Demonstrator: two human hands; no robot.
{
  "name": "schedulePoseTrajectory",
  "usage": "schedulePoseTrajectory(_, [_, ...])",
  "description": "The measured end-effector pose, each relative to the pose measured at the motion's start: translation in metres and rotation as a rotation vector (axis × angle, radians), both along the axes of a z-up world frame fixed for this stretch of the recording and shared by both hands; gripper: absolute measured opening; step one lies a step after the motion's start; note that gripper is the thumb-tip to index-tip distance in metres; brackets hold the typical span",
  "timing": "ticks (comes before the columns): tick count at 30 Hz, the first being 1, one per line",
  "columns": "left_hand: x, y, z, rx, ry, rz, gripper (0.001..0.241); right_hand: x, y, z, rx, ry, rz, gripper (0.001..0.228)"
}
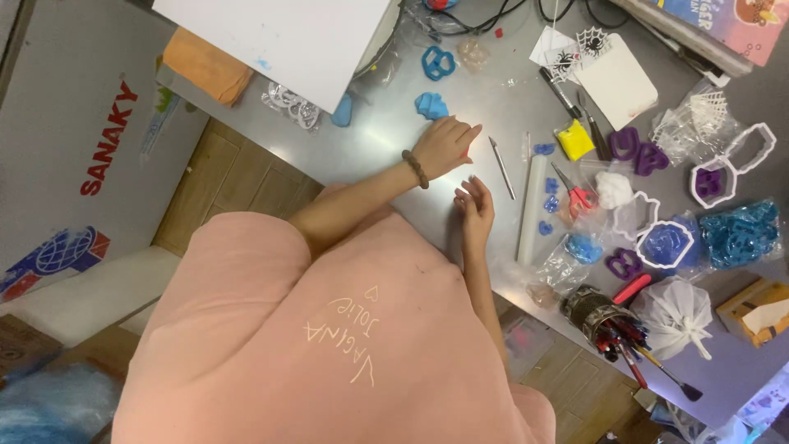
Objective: The person is rolling out red fondant and cutting it into specific shapes using tools.
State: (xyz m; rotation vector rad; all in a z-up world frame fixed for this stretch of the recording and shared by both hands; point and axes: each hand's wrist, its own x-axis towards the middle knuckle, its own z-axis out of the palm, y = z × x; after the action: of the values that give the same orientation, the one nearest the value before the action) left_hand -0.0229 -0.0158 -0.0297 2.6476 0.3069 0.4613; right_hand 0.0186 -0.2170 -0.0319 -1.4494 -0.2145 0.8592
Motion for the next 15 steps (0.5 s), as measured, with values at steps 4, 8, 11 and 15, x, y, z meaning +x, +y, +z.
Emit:
schedulePoseTrajectory(4, [-0.003,0.019,-0.012,-0.011,-0.005,0.077,0.056,-0.006,-0.016,-0.001,-0.059,-0.017,-0.031,0.034])
schedulePoseTrajectory(8, [-0.019,0.019,0.006,0.015,-0.036,0.081,0.046,-0.006,-0.024,-0.001,-0.056,-0.034,-0.033,0.029])
schedulePoseTrajectory(11, [-0.034,0.003,0.023,-0.241,0.005,0.147,0.043,-0.005,-0.018,0.010,-0.053,-0.124,-0.048,0.028])
schedulePoseTrajectory(15, [-0.060,-0.035,-0.043,-0.729,0.194,0.313,0.030,-0.006,0.008,0.028,-0.114,-0.479,-0.075,0.026])
